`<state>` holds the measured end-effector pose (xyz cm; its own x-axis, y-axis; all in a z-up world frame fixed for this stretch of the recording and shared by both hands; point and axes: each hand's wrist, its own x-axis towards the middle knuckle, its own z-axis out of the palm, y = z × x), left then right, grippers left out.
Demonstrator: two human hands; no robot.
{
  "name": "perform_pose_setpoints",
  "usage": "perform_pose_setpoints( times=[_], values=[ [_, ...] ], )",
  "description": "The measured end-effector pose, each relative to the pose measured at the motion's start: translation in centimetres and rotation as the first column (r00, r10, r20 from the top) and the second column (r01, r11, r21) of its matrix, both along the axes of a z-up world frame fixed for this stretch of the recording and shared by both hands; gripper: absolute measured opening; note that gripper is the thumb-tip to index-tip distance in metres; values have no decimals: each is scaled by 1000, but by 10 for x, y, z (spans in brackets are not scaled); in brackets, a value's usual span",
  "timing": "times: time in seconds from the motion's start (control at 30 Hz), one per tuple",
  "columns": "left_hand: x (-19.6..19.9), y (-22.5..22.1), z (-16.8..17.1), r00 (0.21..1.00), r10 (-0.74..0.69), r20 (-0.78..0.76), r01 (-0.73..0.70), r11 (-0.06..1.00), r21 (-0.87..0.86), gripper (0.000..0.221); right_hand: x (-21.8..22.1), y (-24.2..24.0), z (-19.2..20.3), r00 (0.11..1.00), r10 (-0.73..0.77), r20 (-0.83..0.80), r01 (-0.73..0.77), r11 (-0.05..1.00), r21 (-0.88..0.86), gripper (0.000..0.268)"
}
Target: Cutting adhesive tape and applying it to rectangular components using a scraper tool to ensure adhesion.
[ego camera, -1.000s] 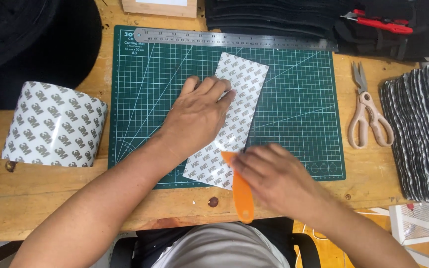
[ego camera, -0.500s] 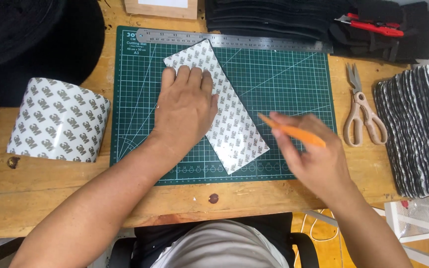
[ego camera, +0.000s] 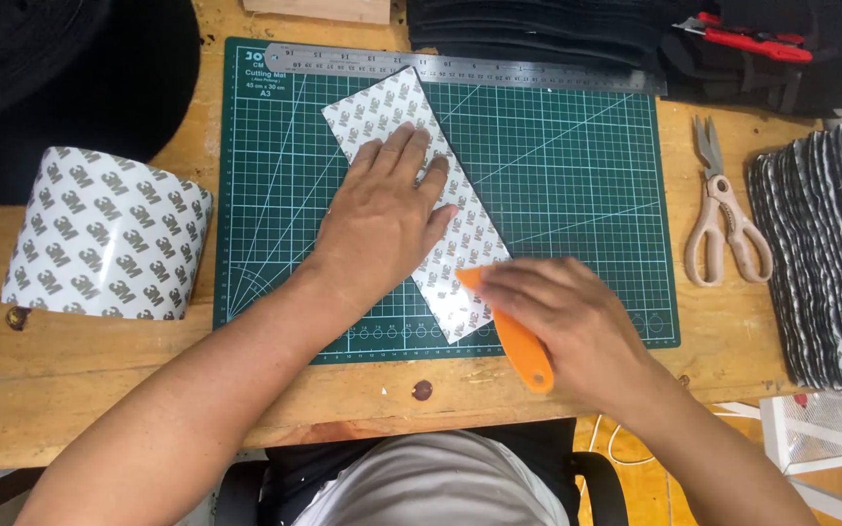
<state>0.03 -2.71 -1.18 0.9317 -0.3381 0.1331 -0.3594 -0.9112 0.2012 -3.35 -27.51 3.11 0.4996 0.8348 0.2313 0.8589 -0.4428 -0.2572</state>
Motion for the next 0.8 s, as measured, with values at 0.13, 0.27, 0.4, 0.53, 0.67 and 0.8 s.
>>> perform_pose_setpoints(
  times=[0.13,0.27,0.4,0.53,0.67,0.8],
  values=[
    [0,0,-5,1000,-6,19,7,1000,-24,58,-21,-19,-7,999,-17,-28,13,992,-126,63],
    [0,0,-10,996,-2,94,3,1000,-11,56,-31,-22,4,996,40,-76,-50,990,-130,71],
    [2,-1,-10,998,-8,61,7,1000,25,58,-28,-21,19,980,87,-182,-87,996,9,77],
    [0,-1,-10,997,-11,81,9,1000,24,58,-20,5,18,996,44,-74,-36,993,110,46],
    [2,-1,-9,992,-13,123,11,1000,19,57,-17,18,2,993,115,-14,-115,993,15,54],
    [3,1,-7,999,-12,36,11,1000,19,59,-34,8,11,974,207,-93,-214,973,-80,60]
  ],
)
